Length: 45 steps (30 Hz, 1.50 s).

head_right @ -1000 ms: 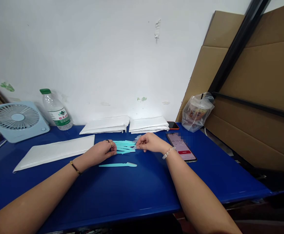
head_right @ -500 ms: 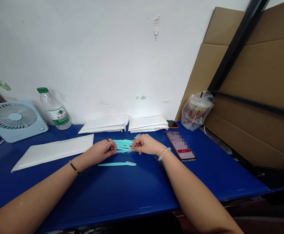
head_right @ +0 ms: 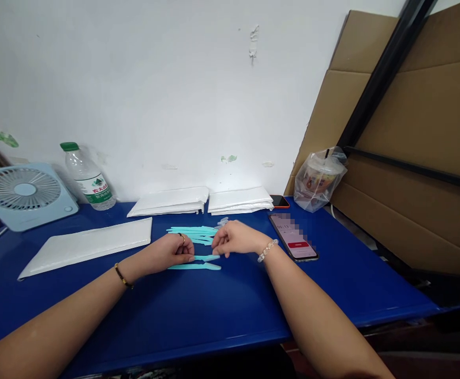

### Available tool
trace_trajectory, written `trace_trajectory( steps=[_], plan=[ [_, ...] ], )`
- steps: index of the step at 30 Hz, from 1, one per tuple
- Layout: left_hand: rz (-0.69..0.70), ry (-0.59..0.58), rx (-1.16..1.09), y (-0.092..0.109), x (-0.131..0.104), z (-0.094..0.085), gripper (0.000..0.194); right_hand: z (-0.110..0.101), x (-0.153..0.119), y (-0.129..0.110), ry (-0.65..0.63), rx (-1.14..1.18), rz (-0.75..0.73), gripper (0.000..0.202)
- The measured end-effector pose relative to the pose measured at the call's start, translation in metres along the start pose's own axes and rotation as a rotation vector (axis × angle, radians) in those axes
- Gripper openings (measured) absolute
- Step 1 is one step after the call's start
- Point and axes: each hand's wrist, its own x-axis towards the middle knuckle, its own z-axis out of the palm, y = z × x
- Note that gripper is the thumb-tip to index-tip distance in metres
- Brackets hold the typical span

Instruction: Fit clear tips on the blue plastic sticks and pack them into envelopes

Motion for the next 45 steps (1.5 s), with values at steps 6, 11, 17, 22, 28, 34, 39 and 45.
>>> trace_trajectory(
  steps=[6, 11, 17, 22, 28, 34, 39, 45],
  plan=[
    [0.032, 0.221, 0.228, -0.012, 0.002, -0.003, 0.025, -0.035, -0.007, 0.031, 0.420, -0.431, 0.087, 0.013],
    [0.018, 0.209, 0.290, -0.016, 0.004, -0.003, 0.022, -0.032, -0.002, 0.041, 0.324, -0.468, 0.163, 0.017],
    [-0.027, 0.182, 0.292, -0.011, 0.004, -0.004, 0.018, -0.027, 0.001, 0.038, 0.288, -0.552, 0.298, 0.007],
    [0.045, 0.191, 0.416, -0.011, 0.003, -0.004, 0.022, -0.027, 0.001, 0.043, 0.344, -0.548, 0.294, 0.013],
    [0.104, 0.201, 0.480, -0.012, 0.002, -0.002, 0.023, -0.026, 0.005, 0.045, 0.394, 0.087, 0.197, 0.020],
    [0.065, 0.191, 0.282, -0.013, -0.001, -0.006, 0.022, -0.024, 0.003, 0.037, 0.339, 0.432, 0.063, 0.027],
    [0.026, 0.229, 0.131, -0.011, -0.002, -0.009, 0.026, -0.018, 0.004, 0.030, 0.315, 0.454, 0.003, 0.032],
    [0.029, 0.245, 0.078, -0.012, -0.001, -0.008, 0.028, -0.011, 0.005, 0.021, 0.276, 0.445, -0.011, 0.031]
  ],
)
